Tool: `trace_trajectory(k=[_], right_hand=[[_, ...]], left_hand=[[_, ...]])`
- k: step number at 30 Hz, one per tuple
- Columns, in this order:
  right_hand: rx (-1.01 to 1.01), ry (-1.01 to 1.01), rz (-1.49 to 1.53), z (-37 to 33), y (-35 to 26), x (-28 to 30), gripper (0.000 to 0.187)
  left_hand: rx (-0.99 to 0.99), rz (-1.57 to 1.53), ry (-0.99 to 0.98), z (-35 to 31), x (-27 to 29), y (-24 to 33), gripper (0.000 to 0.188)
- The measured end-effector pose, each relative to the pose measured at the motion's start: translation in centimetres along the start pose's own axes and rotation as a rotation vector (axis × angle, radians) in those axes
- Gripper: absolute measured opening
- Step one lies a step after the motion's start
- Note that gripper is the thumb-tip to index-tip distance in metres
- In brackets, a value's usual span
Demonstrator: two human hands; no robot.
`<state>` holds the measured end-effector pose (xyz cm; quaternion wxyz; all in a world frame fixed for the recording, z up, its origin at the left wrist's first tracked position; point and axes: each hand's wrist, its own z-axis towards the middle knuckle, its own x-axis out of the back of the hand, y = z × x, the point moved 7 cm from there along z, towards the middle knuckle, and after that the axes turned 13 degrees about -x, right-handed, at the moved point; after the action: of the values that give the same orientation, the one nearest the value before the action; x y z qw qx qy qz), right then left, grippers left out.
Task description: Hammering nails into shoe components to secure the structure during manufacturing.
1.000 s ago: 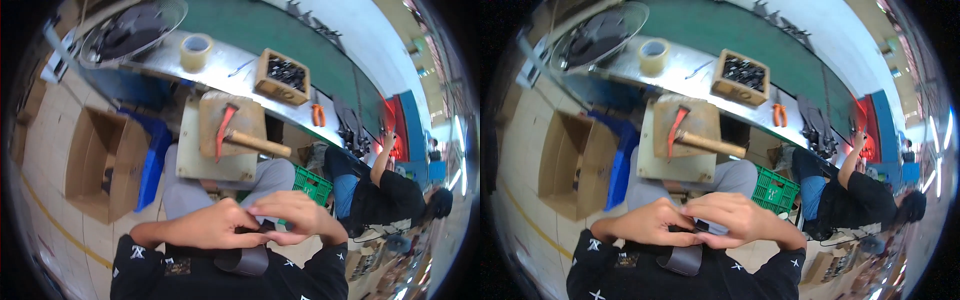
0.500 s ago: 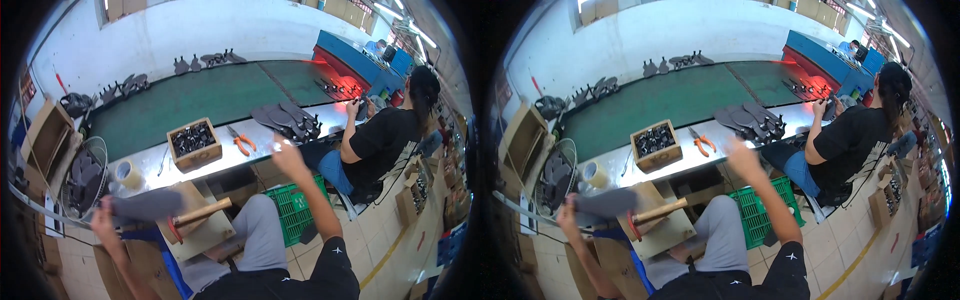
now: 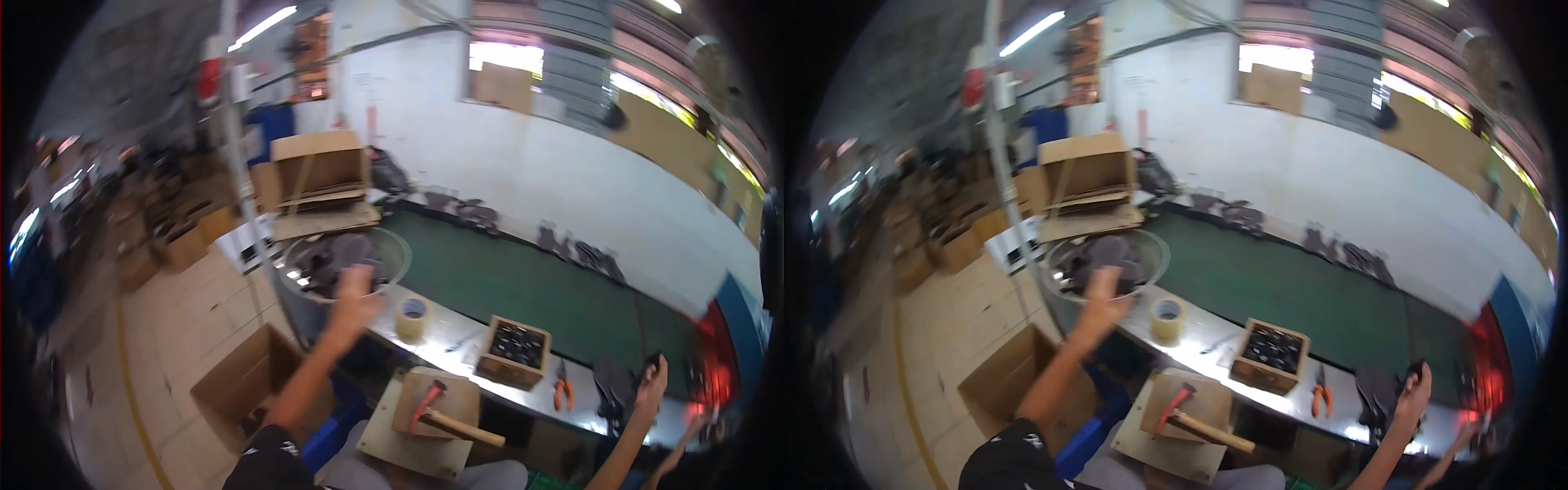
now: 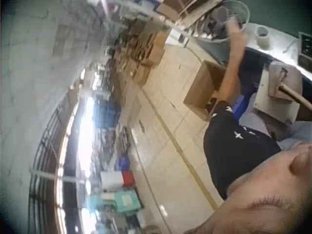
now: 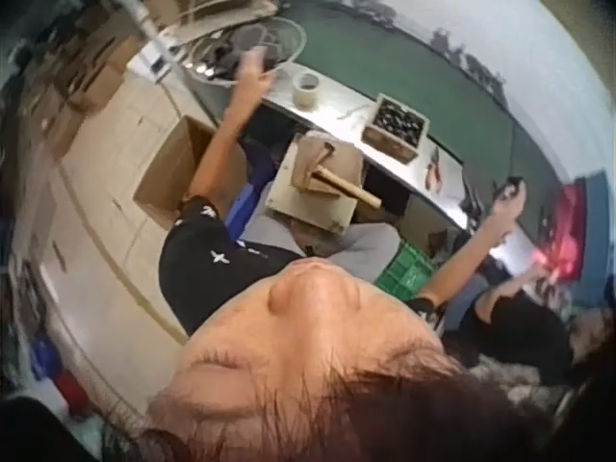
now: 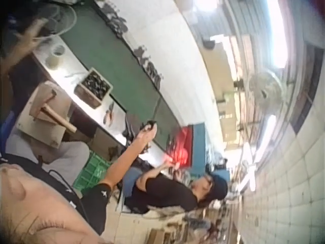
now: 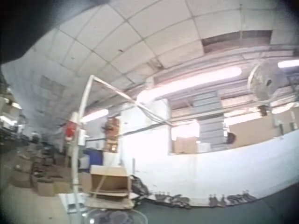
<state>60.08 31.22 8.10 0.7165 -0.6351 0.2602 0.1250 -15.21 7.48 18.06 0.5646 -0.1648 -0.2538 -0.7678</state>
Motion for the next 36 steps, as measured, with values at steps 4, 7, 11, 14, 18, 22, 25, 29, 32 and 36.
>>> trace_trajectory(k=[4, 7, 11, 14, 18, 22, 25, 29, 32, 36], right_hand=[[-0.080, -0.269, 0.172, -15.9, 3.9, -25.3, 0.019], [-0.350, -0.589, 0.072, -30.1, 6.6, -36.9, 0.029], [-0.178, -0.947, -0.153, -34.3, 10.8, -35.2, 0.054], [-0.243, -0.824, -0.312, -37.7, 13.0, -35.3, 0.039], [-0.335, -0.616, -0.462, -39.6, 14.1, -31.2, 0.028], [0.472, -0.606, -0.431, -39.1, 13.1, -29.3, 0.041], [0.523, -0.503, -1.369, -38.4, 15.9, -29.6, 0.076], [0.548, -0.611, -1.712, -37.3, 19.7, -30.2, 0.067], [0.168, -0.625, -1.716, -34.0, 20.7, -27.4, 0.049], [0.233, -0.566, -1.505, -34.6, 17.8, -24.5, 0.045]], left_hand=[[-0.244, -0.784, -0.221, -1.9, -6.5, 14.2, 0.118], [-0.445, -0.502, -0.228, -2.0, -6.4, 21.5, 0.095], [-0.351, -0.530, 0.009, -7.8, -3.6, 16.4, 0.079], [-0.456, -0.292, 0.049, -7.8, 0.4, 17.3, 0.082], [-0.397, -0.464, 0.068, -12.5, 0.6, 18.0, 0.089], [-0.169, -0.636, -0.288, -19.3, 1.2, 17.9, 0.085], [0.081, -0.812, -0.737, -20.9, 2.4, 17.8, 0.081], [0.300, -1.421, 1.071, -15.6, 9.9, 14.8, 0.063], [0.530, -1.550, 0.435, -17.9, 9.1, 12.2, 0.054], [0.678, -1.398, -0.460, -16.3, 6.4, 13.6, 0.047]])
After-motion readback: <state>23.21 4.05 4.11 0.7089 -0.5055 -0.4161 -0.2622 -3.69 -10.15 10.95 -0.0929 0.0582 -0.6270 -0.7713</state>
